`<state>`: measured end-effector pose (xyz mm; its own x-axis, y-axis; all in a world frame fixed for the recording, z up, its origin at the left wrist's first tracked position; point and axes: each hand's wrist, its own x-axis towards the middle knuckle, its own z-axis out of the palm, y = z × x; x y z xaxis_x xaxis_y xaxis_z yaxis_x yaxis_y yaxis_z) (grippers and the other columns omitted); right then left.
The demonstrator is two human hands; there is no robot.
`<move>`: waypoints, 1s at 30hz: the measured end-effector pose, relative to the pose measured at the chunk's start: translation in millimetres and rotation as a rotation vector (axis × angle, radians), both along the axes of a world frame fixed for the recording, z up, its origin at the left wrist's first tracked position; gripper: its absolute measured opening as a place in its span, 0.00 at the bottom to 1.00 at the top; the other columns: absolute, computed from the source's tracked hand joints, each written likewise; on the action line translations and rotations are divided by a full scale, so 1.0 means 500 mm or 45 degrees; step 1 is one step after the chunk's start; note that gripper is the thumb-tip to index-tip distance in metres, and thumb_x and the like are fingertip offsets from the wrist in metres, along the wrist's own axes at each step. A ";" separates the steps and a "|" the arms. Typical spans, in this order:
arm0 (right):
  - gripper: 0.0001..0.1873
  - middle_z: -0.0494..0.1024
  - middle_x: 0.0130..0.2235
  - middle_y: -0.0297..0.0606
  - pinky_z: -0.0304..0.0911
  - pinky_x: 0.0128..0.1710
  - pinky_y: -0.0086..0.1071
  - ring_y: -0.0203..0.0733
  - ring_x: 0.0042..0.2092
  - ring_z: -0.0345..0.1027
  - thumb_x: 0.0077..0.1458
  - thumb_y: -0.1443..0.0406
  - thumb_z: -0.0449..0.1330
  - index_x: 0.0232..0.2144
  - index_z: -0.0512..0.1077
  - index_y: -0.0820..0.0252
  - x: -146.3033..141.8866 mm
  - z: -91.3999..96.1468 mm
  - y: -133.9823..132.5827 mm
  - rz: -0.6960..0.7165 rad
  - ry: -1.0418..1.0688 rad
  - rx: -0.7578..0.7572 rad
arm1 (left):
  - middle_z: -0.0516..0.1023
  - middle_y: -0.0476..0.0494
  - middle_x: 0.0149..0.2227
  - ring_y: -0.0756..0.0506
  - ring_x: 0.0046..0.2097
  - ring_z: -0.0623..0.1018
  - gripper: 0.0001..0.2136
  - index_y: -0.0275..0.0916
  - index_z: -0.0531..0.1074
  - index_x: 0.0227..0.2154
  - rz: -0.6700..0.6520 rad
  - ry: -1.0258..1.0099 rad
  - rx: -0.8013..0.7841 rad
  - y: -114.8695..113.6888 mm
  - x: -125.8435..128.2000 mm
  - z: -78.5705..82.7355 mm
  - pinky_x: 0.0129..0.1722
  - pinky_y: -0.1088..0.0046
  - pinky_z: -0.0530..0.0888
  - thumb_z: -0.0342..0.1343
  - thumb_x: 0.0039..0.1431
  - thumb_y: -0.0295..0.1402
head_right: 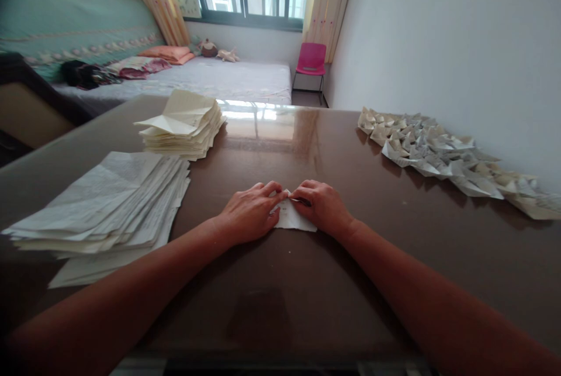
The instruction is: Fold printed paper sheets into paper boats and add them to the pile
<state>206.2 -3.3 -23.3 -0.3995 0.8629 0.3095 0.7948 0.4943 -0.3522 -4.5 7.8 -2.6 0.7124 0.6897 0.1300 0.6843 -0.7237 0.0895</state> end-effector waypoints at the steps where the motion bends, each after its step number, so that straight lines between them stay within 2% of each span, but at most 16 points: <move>1: 0.08 0.77 0.37 0.38 0.62 0.37 0.30 0.38 0.35 0.69 0.57 0.63 0.58 0.36 0.78 0.55 0.000 0.000 0.000 0.007 -0.003 -0.006 | 0.69 0.46 0.52 0.43 0.44 0.72 0.19 0.49 0.64 0.55 0.001 -0.001 -0.005 0.001 -0.001 0.000 0.32 0.68 0.73 0.46 0.61 0.36; 9: 0.10 0.77 0.39 0.38 0.63 0.38 0.32 0.40 0.39 0.69 0.59 0.62 0.57 0.40 0.78 0.51 -0.002 0.018 -0.011 0.080 -0.115 -0.026 | 0.69 0.48 0.52 0.45 0.46 0.73 0.17 0.52 0.66 0.54 0.012 -0.024 -0.049 0.011 -0.007 -0.002 0.36 0.71 0.73 0.46 0.62 0.38; 15: 0.12 0.76 0.42 0.38 0.62 0.40 0.33 0.41 0.42 0.68 0.60 0.62 0.56 0.44 0.76 0.50 0.003 0.025 -0.013 0.151 -0.206 -0.010 | 0.71 0.47 0.49 0.44 0.47 0.73 0.16 0.49 0.64 0.54 0.034 -0.050 -0.065 0.008 -0.003 -0.003 0.37 0.71 0.73 0.47 0.63 0.37; 19: 0.12 0.76 0.42 0.39 0.63 0.42 0.34 0.42 0.43 0.67 0.60 0.63 0.56 0.43 0.77 0.51 0.004 0.026 -0.014 0.156 -0.218 -0.012 | 0.69 0.47 0.51 0.44 0.45 0.72 0.19 0.54 0.59 0.57 0.001 0.000 -0.032 0.006 -0.001 -0.002 0.32 0.70 0.73 0.45 0.63 0.35; 24: 0.12 0.78 0.42 0.39 0.64 0.44 0.35 0.43 0.43 0.68 0.58 0.65 0.57 0.44 0.76 0.53 0.011 0.038 -0.015 0.264 -0.147 -0.063 | 0.68 0.45 0.51 0.44 0.44 0.72 0.19 0.52 0.60 0.57 -0.008 0.039 -0.021 0.007 0.001 -0.001 0.31 0.71 0.73 0.44 0.64 0.36; 30: 0.10 0.80 0.41 0.38 0.64 0.43 0.35 0.41 0.41 0.68 0.61 0.64 0.56 0.38 0.78 0.55 0.011 0.048 -0.020 0.364 -0.096 -0.069 | 0.67 0.46 0.52 0.43 0.44 0.72 0.18 0.53 0.60 0.57 -0.016 0.083 0.005 0.007 0.003 0.006 0.30 0.71 0.72 0.44 0.64 0.37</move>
